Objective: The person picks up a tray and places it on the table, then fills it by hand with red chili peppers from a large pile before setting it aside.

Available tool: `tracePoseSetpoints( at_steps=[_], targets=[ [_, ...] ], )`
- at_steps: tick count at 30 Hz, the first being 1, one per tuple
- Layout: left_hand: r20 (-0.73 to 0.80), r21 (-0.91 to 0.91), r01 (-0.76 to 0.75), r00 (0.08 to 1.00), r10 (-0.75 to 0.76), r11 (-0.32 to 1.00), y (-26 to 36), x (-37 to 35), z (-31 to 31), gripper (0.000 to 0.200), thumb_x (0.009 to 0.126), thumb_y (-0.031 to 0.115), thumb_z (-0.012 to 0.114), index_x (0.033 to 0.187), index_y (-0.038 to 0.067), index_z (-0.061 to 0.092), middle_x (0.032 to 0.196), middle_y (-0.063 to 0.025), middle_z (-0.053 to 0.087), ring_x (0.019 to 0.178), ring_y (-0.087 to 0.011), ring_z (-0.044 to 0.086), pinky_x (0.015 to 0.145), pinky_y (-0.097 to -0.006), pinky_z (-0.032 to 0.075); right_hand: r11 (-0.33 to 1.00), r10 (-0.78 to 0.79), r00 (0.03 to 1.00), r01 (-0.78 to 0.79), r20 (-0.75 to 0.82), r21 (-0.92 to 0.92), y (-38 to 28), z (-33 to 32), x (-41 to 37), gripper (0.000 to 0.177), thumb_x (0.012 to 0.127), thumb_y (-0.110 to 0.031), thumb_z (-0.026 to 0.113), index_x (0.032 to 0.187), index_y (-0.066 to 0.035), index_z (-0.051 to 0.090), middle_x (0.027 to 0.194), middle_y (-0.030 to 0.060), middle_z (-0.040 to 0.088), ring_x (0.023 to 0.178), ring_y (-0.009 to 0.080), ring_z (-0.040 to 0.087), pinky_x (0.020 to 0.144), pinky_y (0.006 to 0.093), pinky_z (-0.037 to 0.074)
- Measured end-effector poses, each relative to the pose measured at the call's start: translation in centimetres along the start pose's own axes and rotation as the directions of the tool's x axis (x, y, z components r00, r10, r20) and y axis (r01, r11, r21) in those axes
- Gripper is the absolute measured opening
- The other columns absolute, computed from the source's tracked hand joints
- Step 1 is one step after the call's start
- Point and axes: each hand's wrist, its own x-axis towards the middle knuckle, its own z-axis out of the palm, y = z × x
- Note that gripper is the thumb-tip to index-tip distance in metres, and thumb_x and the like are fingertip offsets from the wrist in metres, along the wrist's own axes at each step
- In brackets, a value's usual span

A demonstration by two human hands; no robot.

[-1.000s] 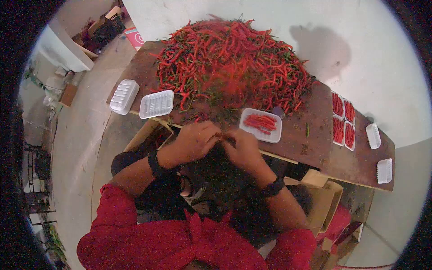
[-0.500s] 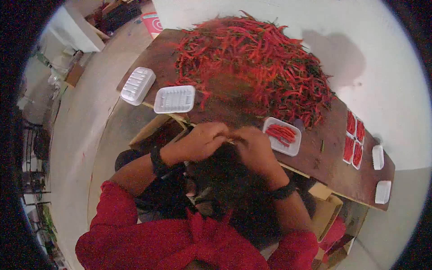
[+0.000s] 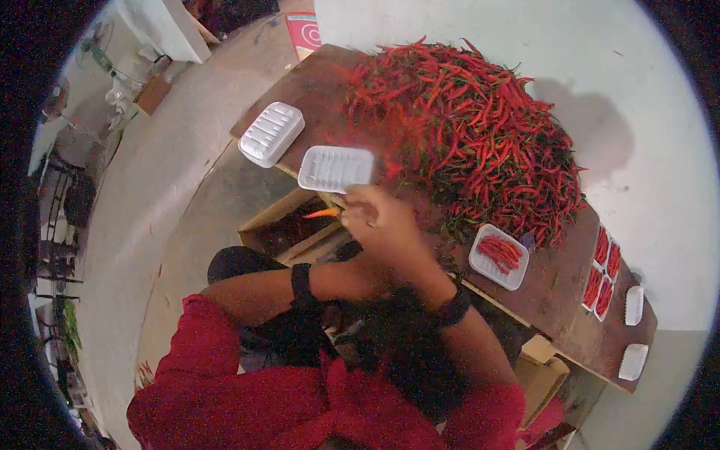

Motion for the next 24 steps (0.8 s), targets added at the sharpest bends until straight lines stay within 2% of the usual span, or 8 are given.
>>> tracePoseSetpoints(
  at_steps=[3, 7, 10, 12, 16, 18, 21, 24],
  targets=[
    [-0.152, 0.079, -0.073, 0.985, 0.085, 0.994, -2.0, -0.2, 2.8, 0.02, 0.074, 0.022, 0.06, 0.082, 0.004, 0.063, 0.078, -0.0147, 0.06, 0.079, -0.0335, 0.061, 0.066, -0.0459, 0.048, 0.994, 0.09, 0.996, -0.089, 0.007, -0.058, 0.7, -0.9, -0.5, 0.031, 0.079, -0.005, 0.062, 0.109, 0.002, 0.057, 0.1, 0.0063, 0.062, 0.088, 0.0114, 0.058, 0.077, 0.0251, 0.047],
    [-0.133, 0.147, -0.057, 0.988, 0.077, 0.988, -0.5, 0.6, -2.2, 0.021, 0.073, 0.02, 0.06, 0.085, 0.003, 0.062, 0.084, -0.0147, 0.059, 0.08, -0.0339, 0.06, 0.069, -0.0458, 0.048, 0.971, 0.08, 0.988, -0.106, -0.129, -0.213, 2.7, -4.7, -2.7, 0.026, 0.08, -0.007, 0.06, 0.104, 0.003, 0.059, 0.095, 0.007, 0.063, 0.086, 0.0127, 0.059, 0.076, 0.0266, 0.047],
    [0.011, 0.108, 0.094, 0.995, -0.096, 0.99, 0.5, 1.4, -4.9, 0.021, 0.074, 0.019, 0.059, 0.088, 0.003, 0.061, 0.089, -0.0141, 0.058, 0.081, -0.034, 0.059, 0.068, -0.0449, 0.048, 0.952, 0.183, 0.953, -0.233, -0.24, -0.2, 3.9, -6.9, -5.2, 0.023, 0.081, -0.008, 0.058, 0.101, 0.004, 0.06, 0.09, 0.0075, 0.064, 0.082, 0.0123, 0.06, 0.074, 0.0261, 0.047],
    [-0.288, 0.077, 0.057, 0.957, -0.033, 0.995, -0.2, 2.0, -4.6, 0.024, 0.077, 0.019, 0.056, 0.098, 0.008, 0.06, 0.091, -0.0153, 0.059, 0.083, -0.0347, 0.059, 0.07, -0.0467, 0.049, 0.939, 0.187, 0.949, -0.248, -0.252, -0.237, 3.9, -8.1, -6.6, 0.024, 0.081, -0.008, 0.058, 0.101, 0.004, 0.06, 0.089, 0.0079, 0.064, 0.081, 0.0124, 0.06, 0.074, 0.0261, 0.047],
    [-0.37, 0.143, 0.196, 0.919, -0.131, 0.97, -2.8, 4.9, -5.8, 0.02, 0.078, 0.019, 0.053, 0.093, 0.008, 0.061, 0.087, -0.0121, 0.059, 0.08, -0.0344, 0.06, 0.066, -0.0462, 0.049, 0.879, 0.141, 0.941, -0.262, -0.308, -0.398, 6.3, -10.0, -9.3, 0.023, 0.081, -0.008, 0.058, 0.1, 0.004, 0.061, 0.086, 0.009, 0.064, 0.077, 0.0124, 0.061, 0.069, 0.0265, 0.048],
    [-0.529, 0.202, 0.252, 0.842, -0.111, 0.946, -4.3, 5.9, -6.8, 0.018, 0.078, 0.018, 0.052, 0.091, 0.009, 0.061, 0.085, -0.0129, 0.059, 0.078, -0.0348, 0.06, 0.064, -0.0454, 0.049, 0.886, 0.18, 0.931, -0.293, -0.317, -0.359, 5.7, -10.4, -10.2, 0.022, 0.081, -0.008, 0.058, 0.099, 0.004, 0.061, 0.086, 0.0091, 0.064, 0.075, 0.012, 0.061, 0.068, 0.0265, 0.048],
    [-0.491, 0.349, 0.418, 0.844, -0.216, 0.839, -4.6, 7.1, -8.1, 0.018, 0.077, 0.016, 0.052, 0.09, 0.007, 0.061, 0.084, -0.0132, 0.059, 0.076, -0.0352, 0.06, 0.062, -0.0447, 0.049, 0.903, 0.227, 0.91, -0.33, -0.347, -0.276, 6.5, -11.2, -11.3, 0.023, 0.079, -0.01, 0.06, 0.098, 0.003, 0.062, 0.088, 0.0123, 0.065, 0.076, 0.0172, 0.063, 0.068, 0.0295, 0.049],
    [-0.509, 0.339, 0.433, 0.831, -0.224, 0.835, -6.5, 8.3, -6.7, 0.016, 0.076, 0.014, 0.052, 0.087, 0.006, 0.06, 0.083, -0.0144, 0.061, 0.074, -0.0353, 0.061, 0.06, -0.0451, 0.049, 0.921, 0.222, 0.897, -0.322, -0.383, -0.22, 6.9, -11.8, -12.3, 0.024, 0.078, -0.012, 0.063, 0.096, 0.002, 0.063, 0.09, 0.0151, 0.066, 0.078, 0.0226, 0.064, 0.07, 0.0323, 0.049]
  ],
)
